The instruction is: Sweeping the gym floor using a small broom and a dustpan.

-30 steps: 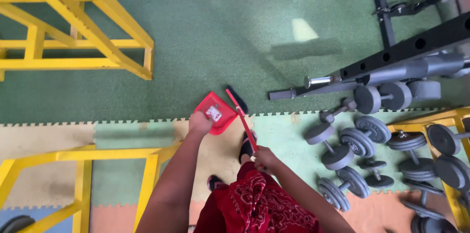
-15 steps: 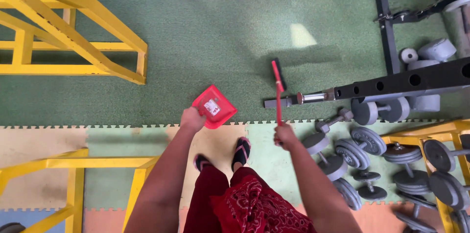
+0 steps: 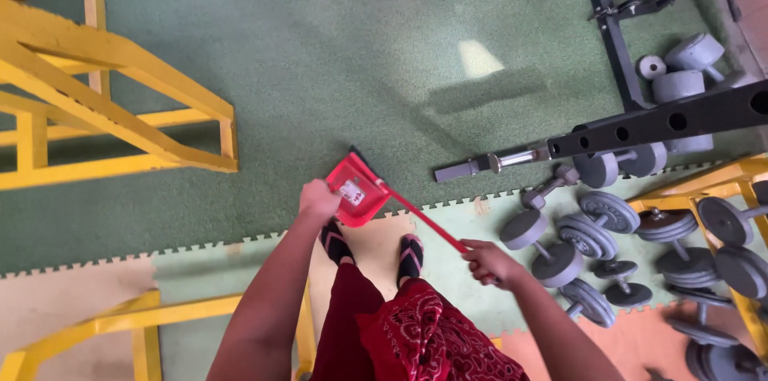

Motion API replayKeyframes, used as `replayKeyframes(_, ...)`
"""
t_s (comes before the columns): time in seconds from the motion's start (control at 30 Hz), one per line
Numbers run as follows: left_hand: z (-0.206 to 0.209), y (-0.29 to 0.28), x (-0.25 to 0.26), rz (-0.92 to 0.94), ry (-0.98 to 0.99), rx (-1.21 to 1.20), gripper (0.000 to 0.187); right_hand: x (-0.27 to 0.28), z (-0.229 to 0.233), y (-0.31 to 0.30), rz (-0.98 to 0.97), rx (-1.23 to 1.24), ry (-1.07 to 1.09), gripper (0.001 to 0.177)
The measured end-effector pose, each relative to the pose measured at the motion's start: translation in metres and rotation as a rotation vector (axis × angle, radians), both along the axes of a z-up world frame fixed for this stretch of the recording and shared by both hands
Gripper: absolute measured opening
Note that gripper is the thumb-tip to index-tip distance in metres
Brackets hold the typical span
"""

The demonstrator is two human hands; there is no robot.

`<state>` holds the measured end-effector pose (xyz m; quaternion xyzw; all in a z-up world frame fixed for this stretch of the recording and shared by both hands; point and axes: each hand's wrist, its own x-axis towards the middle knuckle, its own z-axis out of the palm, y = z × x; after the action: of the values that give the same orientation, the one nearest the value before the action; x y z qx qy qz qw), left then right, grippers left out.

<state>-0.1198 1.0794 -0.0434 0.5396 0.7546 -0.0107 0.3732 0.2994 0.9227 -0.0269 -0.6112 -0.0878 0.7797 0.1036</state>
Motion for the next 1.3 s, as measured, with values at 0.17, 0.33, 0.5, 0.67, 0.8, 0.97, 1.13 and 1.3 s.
replayKeyframes(0.17,-0.016,0.025,-0.058,-0.054,0.007,0.092,0.029,0.006,0.003,0.049,-0.058,0.033,-0.110,0.057)
replayKeyframes(0.33,-0.017,0.051,-0.081,-0.053,-0.065,0.121,0.028,-0.047,-0.066,0.105,-0.367,0.088,-0.060,0.017)
replayKeyframes(0.5,-0.051,0.061,-0.082,-0.082,-0.032,0.180,0.026,-0.167,-0.166,0.098,-0.025,0.282,-0.255,0.037)
replayKeyframes(0.67,-0.049,0.078,-0.089,-0.121,-0.024,0.183,0.025,-0.247,-0.050,0.078,0.095,0.145,-0.243,0.057)
replayKeyframes(0.8,-0.051,0.092,-0.110,-0.150,-0.013,0.195,0.027,-0.185,-0.037,0.057,-0.116,0.161,0.001,0.061)
replayKeyframes(0.97,-0.061,0.096,-0.117,-0.168,-0.039,0.186,0.027,-0.108,0.001,0.084,-0.262,0.008,-0.025,0.063)
replayKeyframes(1.13,-0.058,0.095,-0.113,-0.188,-0.027,0.157,0.024,-0.103,-0.028,0.129,-0.307,0.036,-0.234,0.054)
replayKeyframes(1.3,-0.064,0.095,-0.115,-0.183,-0.027,0.150,0.025,-0.177,-0.135,0.148,-0.309,0.154,-0.295,0.008)
